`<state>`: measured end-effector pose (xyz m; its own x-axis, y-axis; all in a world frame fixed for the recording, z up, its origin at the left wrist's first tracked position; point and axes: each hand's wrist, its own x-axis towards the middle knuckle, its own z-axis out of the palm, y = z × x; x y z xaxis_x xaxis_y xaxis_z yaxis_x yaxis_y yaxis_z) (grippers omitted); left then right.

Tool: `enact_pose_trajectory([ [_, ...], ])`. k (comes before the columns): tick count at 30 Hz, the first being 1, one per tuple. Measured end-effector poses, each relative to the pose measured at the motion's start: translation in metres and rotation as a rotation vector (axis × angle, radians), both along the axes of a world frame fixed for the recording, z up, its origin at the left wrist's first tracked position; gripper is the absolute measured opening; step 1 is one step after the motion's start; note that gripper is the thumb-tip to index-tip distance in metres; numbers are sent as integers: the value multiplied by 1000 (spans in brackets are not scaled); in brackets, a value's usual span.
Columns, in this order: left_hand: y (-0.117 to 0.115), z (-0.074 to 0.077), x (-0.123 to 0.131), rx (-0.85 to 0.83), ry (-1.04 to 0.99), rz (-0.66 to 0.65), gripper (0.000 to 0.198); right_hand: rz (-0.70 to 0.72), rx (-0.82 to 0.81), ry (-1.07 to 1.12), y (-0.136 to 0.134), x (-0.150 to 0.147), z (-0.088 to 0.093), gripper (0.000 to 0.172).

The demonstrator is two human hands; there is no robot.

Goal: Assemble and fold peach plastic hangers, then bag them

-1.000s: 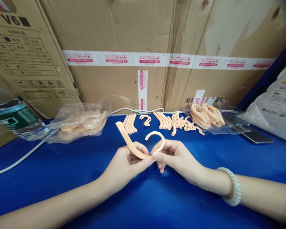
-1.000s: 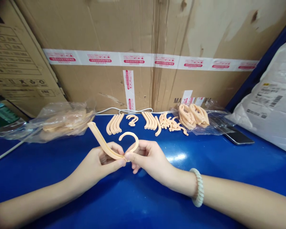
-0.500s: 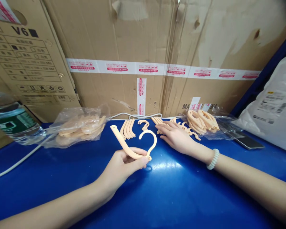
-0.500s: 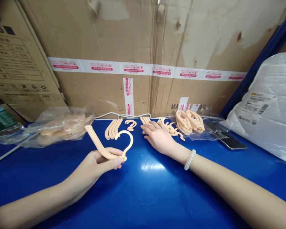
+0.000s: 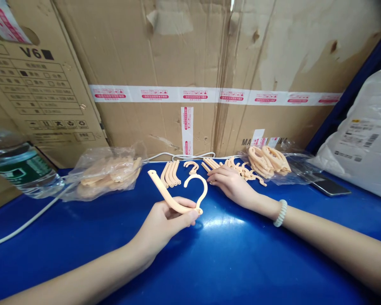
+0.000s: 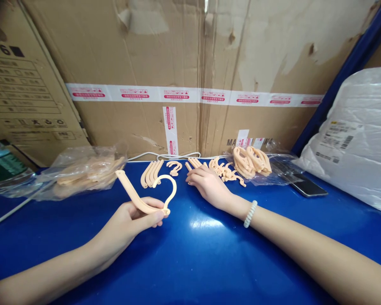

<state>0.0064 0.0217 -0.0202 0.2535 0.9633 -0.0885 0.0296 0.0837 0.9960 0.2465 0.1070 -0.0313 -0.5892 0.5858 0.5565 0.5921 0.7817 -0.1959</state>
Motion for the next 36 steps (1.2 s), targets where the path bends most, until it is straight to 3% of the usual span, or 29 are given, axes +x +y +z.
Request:
enact_pose_trajectory([
  [2, 0, -1, -2, 1, -4, -9, 23, -22, -79, 188, -8, 0, 4, 24],
  [4, 0, -2, -3, 8, -11, -28, 22, -39, -267, 481, -19, -2, 11, 23],
  [8, 1, -4, -4, 8, -35, -41, 22, 72, -623, 1020, -43, -8, 27, 22],
  [12, 1, -3, -2, 13, -64, -38, 22, 114, -863, 1279, -58, -15, 33, 19],
  [15, 1, -3, -2, 28, -66, -43, 22, 65, -980, 1330, -63, -19, 28, 19],
  [19, 2, -3, -1, 9, -65, -32, 25, 45, -1095, 1421, -68, -24, 18, 60],
  [21, 2, -3, -1, -6, -64, -25, 27, 77, -1197, 1415, -70, -27, 13, 71],
  [24, 2, -3, -1, -4, -53, -32, 27, 183, -1329, 1313, -72, -31, 7, 49],
  [27, 1, -3, -1, 64, -29, -56, 24, 233, -1342, 1216, -74, -34, 2, 32],
  [36, -4, -6, 2, 139, 26, -182, 13, 291, -1301, 961, -78, -35, 1, 24],
])
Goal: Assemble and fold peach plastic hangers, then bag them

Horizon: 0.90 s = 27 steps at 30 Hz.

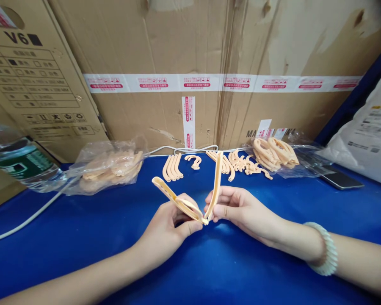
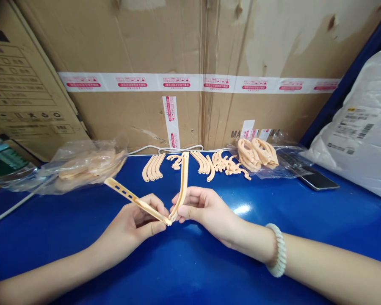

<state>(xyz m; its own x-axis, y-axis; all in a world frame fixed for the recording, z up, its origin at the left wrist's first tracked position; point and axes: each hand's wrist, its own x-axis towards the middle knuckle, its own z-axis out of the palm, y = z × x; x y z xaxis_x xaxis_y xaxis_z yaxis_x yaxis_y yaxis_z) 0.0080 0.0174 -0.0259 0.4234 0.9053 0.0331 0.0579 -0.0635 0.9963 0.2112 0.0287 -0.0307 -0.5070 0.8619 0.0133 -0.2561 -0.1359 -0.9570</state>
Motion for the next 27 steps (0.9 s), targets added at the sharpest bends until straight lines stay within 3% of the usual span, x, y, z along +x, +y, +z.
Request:
enact_pose_trajectory([
  [7, -3, 2, -2, 15, 24, 5, 10, 26, 73, -73, -1, -2, 6, 19],
  [18, -3, 5, 4, -93, 30, 152, 13, -27, 199, -131, -5, -2, 3, 17],
  [27, -6, 1, 5, -33, 65, 196, 9, -85, 166, -207, -11, -6, -1, 21],
])
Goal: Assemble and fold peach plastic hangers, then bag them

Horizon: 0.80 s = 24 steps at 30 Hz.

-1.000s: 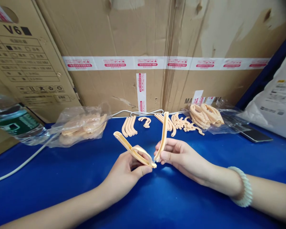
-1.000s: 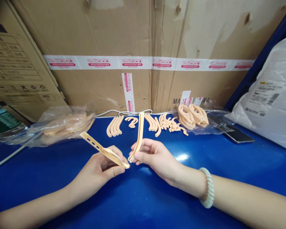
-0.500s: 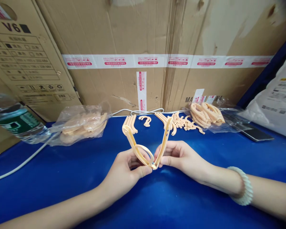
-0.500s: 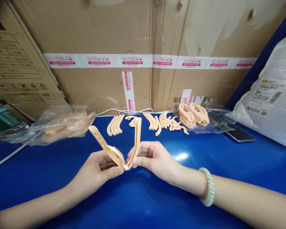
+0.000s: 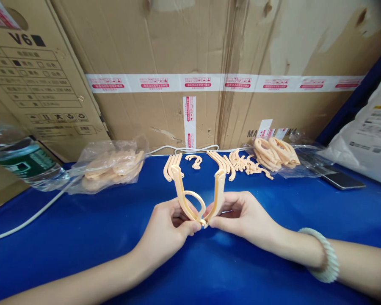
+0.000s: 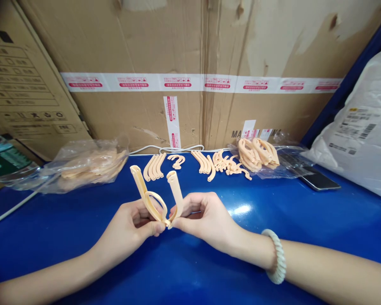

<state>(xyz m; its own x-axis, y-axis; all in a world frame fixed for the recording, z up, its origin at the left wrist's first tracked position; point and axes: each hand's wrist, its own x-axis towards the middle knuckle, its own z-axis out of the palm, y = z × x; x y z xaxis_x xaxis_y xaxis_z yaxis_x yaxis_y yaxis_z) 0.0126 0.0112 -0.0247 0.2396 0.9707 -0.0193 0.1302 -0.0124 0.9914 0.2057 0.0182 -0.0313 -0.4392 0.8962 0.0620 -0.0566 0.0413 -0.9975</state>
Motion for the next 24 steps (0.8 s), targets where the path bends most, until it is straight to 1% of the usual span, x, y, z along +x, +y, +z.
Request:
enact_pose_trajectory([
  [3, -2, 0, 0, 28, 27, -6, 8, -24, -35, -4, -1, -1, -1, 25],
  [9, 1, 4, -1, -2, 0, -43, 12, -82, -32, -14, 1, -3, 0, 25],
  [12, 6, 10, -9, -54, -73, -64, 19, -70, -58, 53, 9, 5, 7, 27],
  [14, 12, 17, -18, -122, -136, -40, 23, -36, -36, 85, 20, 15, 16, 27],
  [16, 20, 25, -28, -187, -197, 2, 22, 7, 50, 69, 33, 30, 27, 25],
  [18, 31, 33, -39, -268, -266, 55, 16, 37, 186, 3, 45, 47, 37, 23],
  [20, 42, 38, -50, -321, -338, 172, 12, 23, 322, -99, 55, 64, 46, 22],
  [22, 54, 41, -62, -300, -355, 250, 14, 2, 453, -249, 63, 79, 53, 21],
  [23, 59, 41, -68, -273, -333, 248, 15, 4, 523, -338, 67, 85, 55, 21],
  [24, 64, 40, -73, -237, -292, 203, 15, 14, 590, -432, 70, 91, 57, 20],
])
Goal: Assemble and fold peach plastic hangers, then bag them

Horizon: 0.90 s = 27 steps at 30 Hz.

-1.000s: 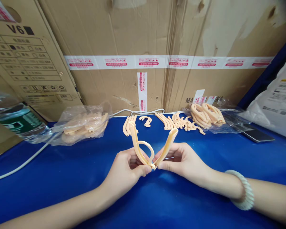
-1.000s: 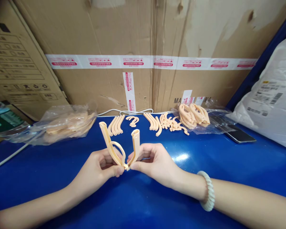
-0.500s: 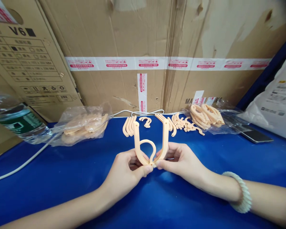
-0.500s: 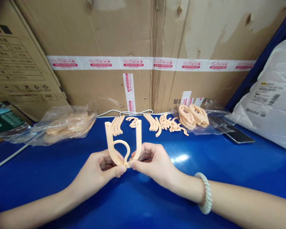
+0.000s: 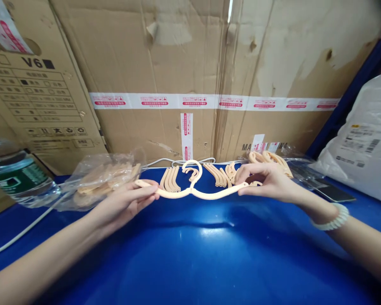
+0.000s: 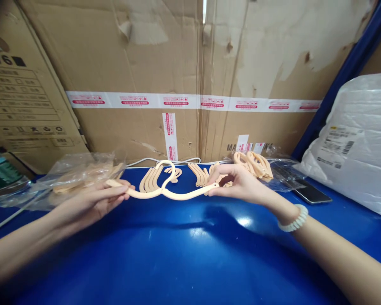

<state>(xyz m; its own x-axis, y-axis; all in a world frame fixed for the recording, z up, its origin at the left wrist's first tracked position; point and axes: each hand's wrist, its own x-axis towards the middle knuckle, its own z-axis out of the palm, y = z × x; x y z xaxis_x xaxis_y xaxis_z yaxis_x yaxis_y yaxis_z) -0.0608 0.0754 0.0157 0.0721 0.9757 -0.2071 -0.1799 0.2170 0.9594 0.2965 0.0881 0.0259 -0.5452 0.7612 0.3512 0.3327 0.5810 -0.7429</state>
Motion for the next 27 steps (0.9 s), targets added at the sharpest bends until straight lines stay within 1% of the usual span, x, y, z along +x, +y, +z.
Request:
enact_pose_trajectory([
  [2, 8, -2, -11, 78, 126, -136, 15, 5, 111, -183, 5, 8, 1, 21],
  [4, 13, -4, -18, 171, 339, -297, 15, 31, 178, -318, 9, 11, -1, 21],
  [7, 13, -7, -23, 350, 703, -517, 14, 123, 176, -480, 10, 10, -7, 15],
  [9, 10, -8, -22, 507, 890, -606, 15, 163, 141, -575, 10, 9, -10, 11],
  [10, 8, -8, -21, 584, 966, -630, 16, 167, 121, -607, 9, 8, -11, 11],
  [12, 5, -9, -20, 698, 1086, -658, 17, 172, 75, -632, 8, 8, -12, 13],
  [15, 6, -11, -19, 756, 1162, -665, 18, 155, 10, -616, 8, 9, -10, 13],
  [18, 11, -15, -21, 799, 1150, -612, 17, 72, 13, -609, 8, 8, -9, 10],
  [22, 18, -22, -23, 855, 1124, -499, 17, -47, 24, -646, 8, 6, -11, 8],
  [27, 19, -27, -23, 887, 1146, -448, 19, -141, 59, -714, 7, 5, -14, 10],
])
